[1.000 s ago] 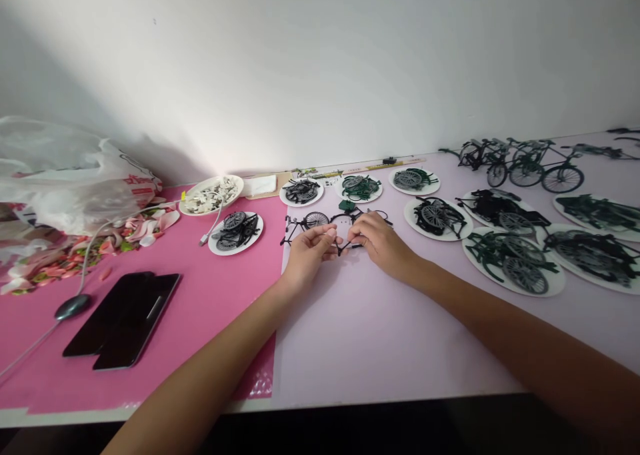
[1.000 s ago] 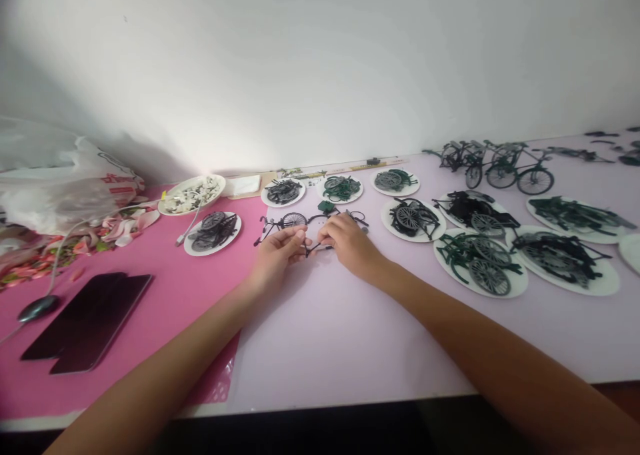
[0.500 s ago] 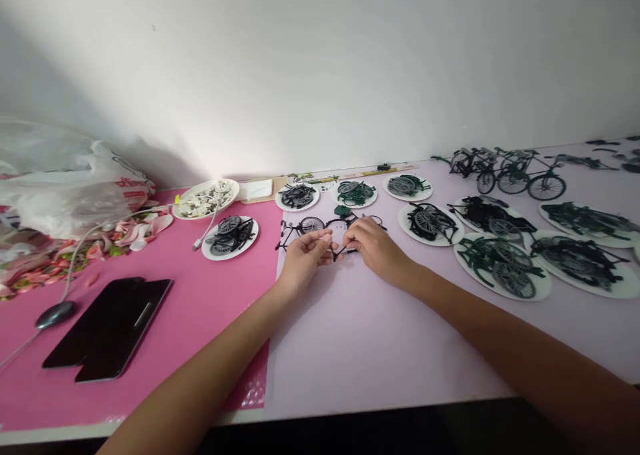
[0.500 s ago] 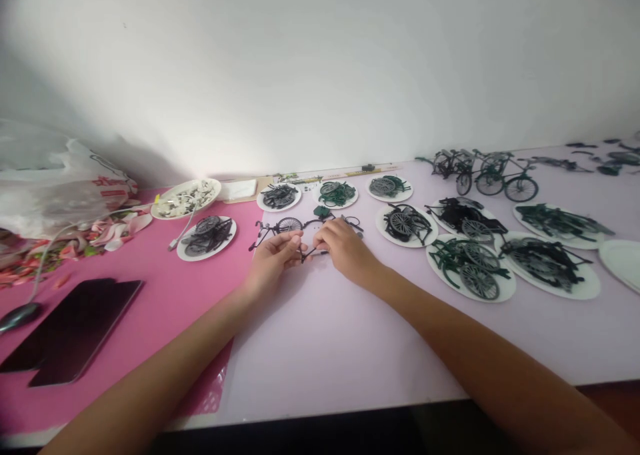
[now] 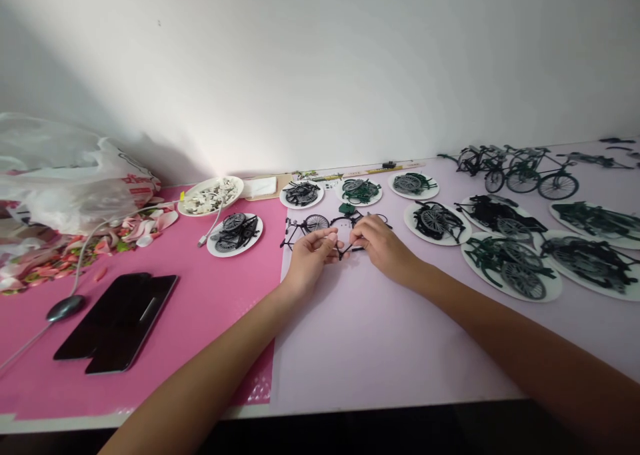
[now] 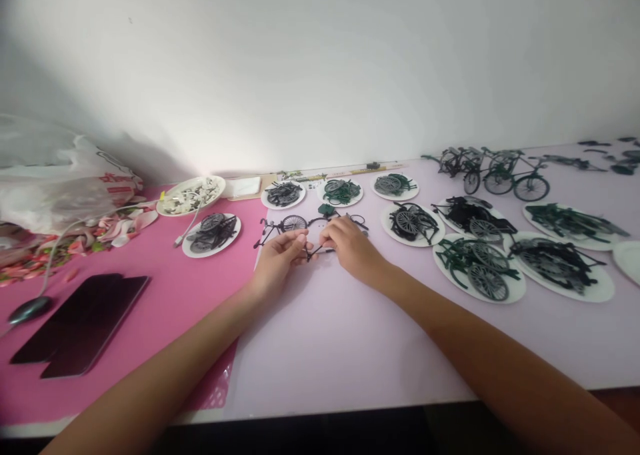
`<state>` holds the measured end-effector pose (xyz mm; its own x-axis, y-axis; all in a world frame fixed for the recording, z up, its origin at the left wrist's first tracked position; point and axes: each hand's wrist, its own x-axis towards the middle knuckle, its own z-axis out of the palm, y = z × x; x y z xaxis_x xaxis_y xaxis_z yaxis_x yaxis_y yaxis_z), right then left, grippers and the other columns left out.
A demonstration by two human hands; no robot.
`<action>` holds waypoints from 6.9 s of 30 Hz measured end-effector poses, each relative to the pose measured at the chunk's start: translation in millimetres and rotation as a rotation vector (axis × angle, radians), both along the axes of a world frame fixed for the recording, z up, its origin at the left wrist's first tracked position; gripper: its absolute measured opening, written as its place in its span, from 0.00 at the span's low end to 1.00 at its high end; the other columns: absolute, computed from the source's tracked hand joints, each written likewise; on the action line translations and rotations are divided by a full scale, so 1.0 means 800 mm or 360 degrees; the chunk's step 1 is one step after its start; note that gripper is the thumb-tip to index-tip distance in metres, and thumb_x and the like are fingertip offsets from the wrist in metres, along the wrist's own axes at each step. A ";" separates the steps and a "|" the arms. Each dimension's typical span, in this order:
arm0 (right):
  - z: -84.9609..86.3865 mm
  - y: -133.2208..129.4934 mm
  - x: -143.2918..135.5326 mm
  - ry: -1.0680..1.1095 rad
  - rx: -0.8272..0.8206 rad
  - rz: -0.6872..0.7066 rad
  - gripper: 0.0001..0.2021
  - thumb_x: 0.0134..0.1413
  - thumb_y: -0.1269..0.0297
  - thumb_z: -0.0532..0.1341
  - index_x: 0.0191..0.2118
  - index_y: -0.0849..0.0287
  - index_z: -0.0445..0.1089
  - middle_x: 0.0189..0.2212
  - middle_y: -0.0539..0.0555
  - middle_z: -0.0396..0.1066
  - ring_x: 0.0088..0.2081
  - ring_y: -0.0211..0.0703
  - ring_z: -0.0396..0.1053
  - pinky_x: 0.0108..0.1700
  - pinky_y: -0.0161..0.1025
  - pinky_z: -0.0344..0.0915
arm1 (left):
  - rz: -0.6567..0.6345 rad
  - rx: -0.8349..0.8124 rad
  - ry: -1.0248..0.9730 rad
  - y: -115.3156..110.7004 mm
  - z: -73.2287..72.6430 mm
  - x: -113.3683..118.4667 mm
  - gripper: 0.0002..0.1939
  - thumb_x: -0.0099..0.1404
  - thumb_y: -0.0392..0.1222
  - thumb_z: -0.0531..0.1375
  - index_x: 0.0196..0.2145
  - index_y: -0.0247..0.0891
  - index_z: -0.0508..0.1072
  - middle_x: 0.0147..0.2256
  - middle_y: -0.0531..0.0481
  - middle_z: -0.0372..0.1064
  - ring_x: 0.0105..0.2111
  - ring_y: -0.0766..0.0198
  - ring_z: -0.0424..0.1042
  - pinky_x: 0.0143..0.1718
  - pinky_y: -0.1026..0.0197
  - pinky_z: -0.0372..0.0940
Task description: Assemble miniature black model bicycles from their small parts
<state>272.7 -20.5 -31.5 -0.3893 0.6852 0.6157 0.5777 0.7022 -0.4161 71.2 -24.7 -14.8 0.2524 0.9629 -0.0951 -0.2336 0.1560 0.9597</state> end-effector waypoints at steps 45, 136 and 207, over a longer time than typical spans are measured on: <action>-0.005 -0.009 -0.011 0.0371 -0.0412 0.0010 0.05 0.67 0.66 0.57 0.37 0.55 0.69 0.37 0.53 0.71 0.43 0.47 0.68 0.47 0.45 0.66 | -0.0073 -0.0066 -0.0298 0.010 -0.013 -0.005 0.28 0.53 0.53 0.76 0.46 0.34 0.78 0.34 0.51 0.76 0.31 0.67 0.75 0.44 0.58 0.70; 0.011 -0.014 -0.009 0.0455 -0.0019 -0.0197 0.05 0.66 0.59 0.62 0.38 0.51 0.72 0.35 0.55 0.75 0.40 0.51 0.71 0.41 0.48 0.69 | 0.0066 0.0431 0.0191 0.008 -0.014 -0.002 0.15 0.59 0.49 0.71 0.38 0.36 0.77 0.34 0.45 0.80 0.38 0.57 0.80 0.46 0.54 0.71; 0.008 -0.017 -0.003 0.0344 -0.0563 -0.0122 0.21 0.72 0.47 0.53 0.29 0.54 0.66 0.29 0.52 0.69 0.35 0.46 0.67 0.41 0.44 0.62 | -0.0219 0.0445 0.0082 0.009 -0.021 -0.003 0.19 0.55 0.49 0.75 0.34 0.33 0.75 0.30 0.46 0.78 0.30 0.62 0.77 0.37 0.59 0.71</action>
